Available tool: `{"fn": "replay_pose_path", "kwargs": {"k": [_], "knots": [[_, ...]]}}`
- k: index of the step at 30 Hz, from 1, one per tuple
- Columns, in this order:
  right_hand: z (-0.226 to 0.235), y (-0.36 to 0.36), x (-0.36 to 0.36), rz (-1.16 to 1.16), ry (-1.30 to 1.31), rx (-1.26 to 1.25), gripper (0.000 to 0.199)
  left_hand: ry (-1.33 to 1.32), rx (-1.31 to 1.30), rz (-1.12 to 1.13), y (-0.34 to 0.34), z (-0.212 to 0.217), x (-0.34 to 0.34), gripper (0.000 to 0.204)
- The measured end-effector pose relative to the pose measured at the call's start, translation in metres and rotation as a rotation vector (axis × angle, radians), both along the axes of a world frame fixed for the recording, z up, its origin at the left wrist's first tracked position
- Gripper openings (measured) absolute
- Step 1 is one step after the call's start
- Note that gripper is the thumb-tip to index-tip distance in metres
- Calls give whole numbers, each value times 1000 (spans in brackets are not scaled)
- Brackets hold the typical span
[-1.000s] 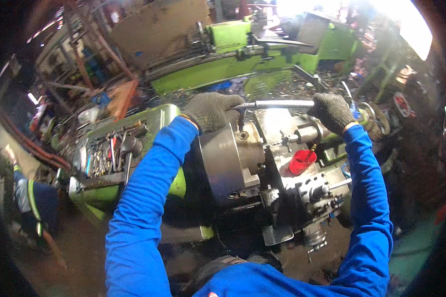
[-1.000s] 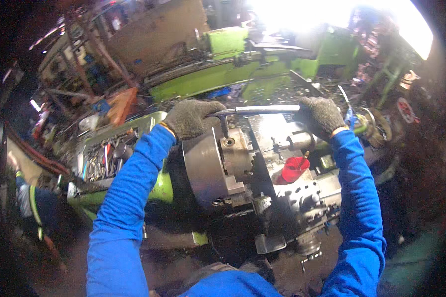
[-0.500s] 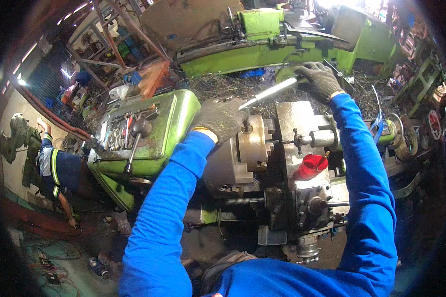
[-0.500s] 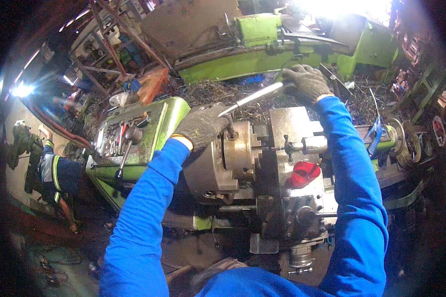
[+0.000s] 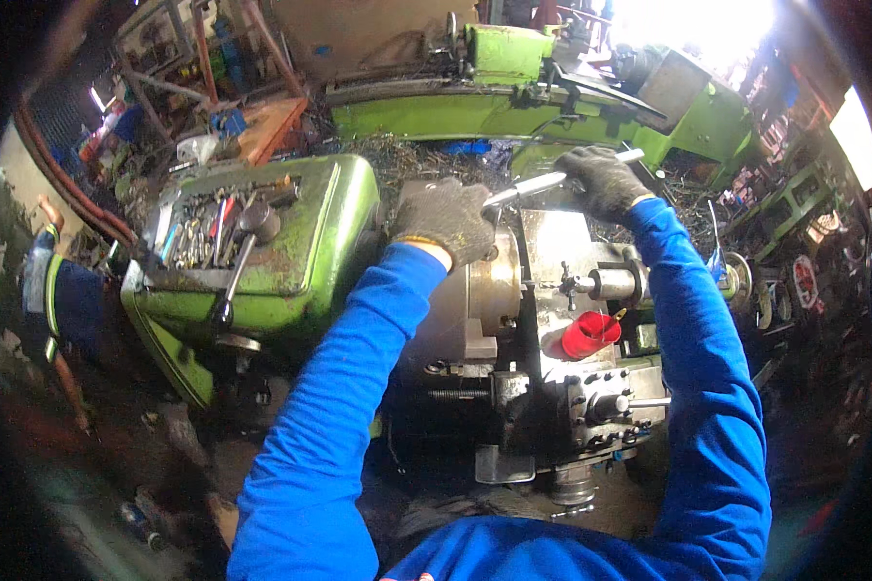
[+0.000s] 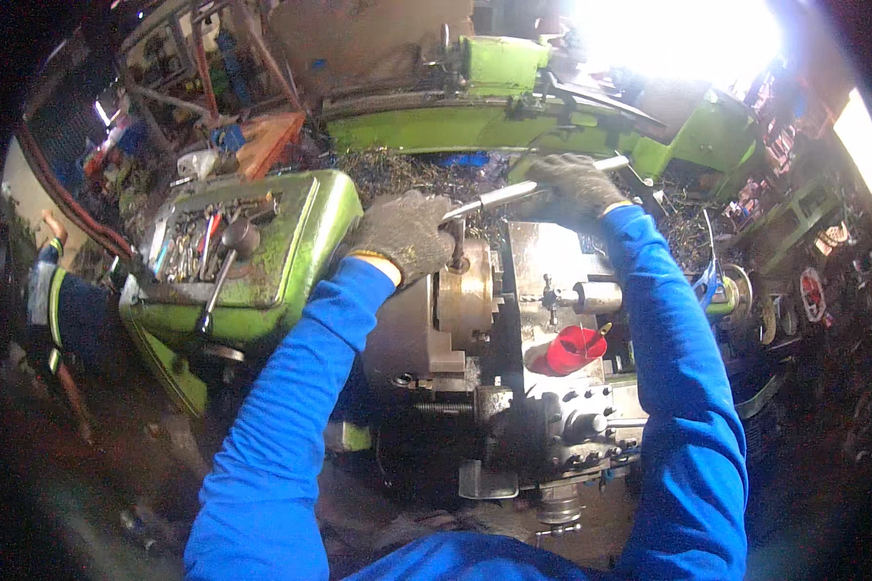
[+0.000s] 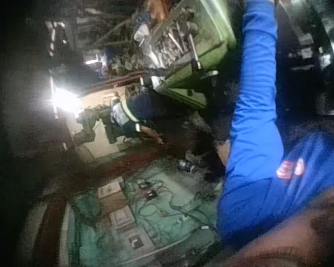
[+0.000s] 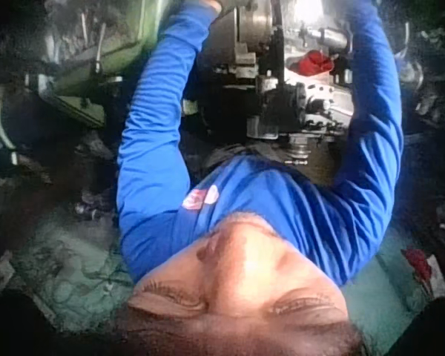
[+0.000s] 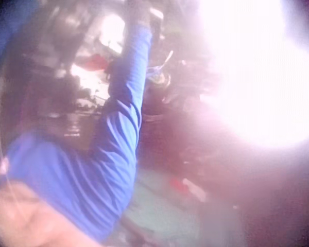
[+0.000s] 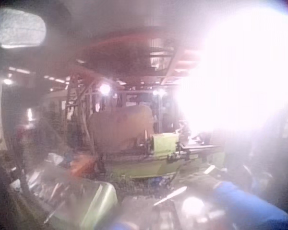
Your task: The person operates a green metal lathe, using a wrench to tighten the chuck and adjusting the tool post. They then use a compressed air hose to blow away metal shavings from the work area.
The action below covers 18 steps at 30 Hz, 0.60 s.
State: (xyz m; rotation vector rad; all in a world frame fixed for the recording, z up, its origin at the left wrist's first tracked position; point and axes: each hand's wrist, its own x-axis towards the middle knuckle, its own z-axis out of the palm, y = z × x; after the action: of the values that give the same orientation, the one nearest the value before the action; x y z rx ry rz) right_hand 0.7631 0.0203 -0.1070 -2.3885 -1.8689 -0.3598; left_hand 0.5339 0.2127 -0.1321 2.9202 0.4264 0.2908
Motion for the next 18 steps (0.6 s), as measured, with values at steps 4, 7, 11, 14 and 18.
{"fn": "replay_pose_path", "kwargs": {"k": [4, 7, 11, 14, 18], "knots": [[15, -17, 37, -314, -6, -160, 46, 70, -42, 28, -6, 5, 7, 38], [5, -39, 91, -287, -50, -140, 51, 86, -2, 201, -21, 15, 9, 41], [11, -29, 96, -267, 17, -189, 55, 171, 65, 320, -22, 18, 12, 46], [5, -35, 102, -222, -21, -169, 63, 143, 199, 390, -26, 10, 17, 46], [-10, -49, 89, -152, 50, -53, 79, 152, 411, 432, -19, -3, 17, 43]]}}
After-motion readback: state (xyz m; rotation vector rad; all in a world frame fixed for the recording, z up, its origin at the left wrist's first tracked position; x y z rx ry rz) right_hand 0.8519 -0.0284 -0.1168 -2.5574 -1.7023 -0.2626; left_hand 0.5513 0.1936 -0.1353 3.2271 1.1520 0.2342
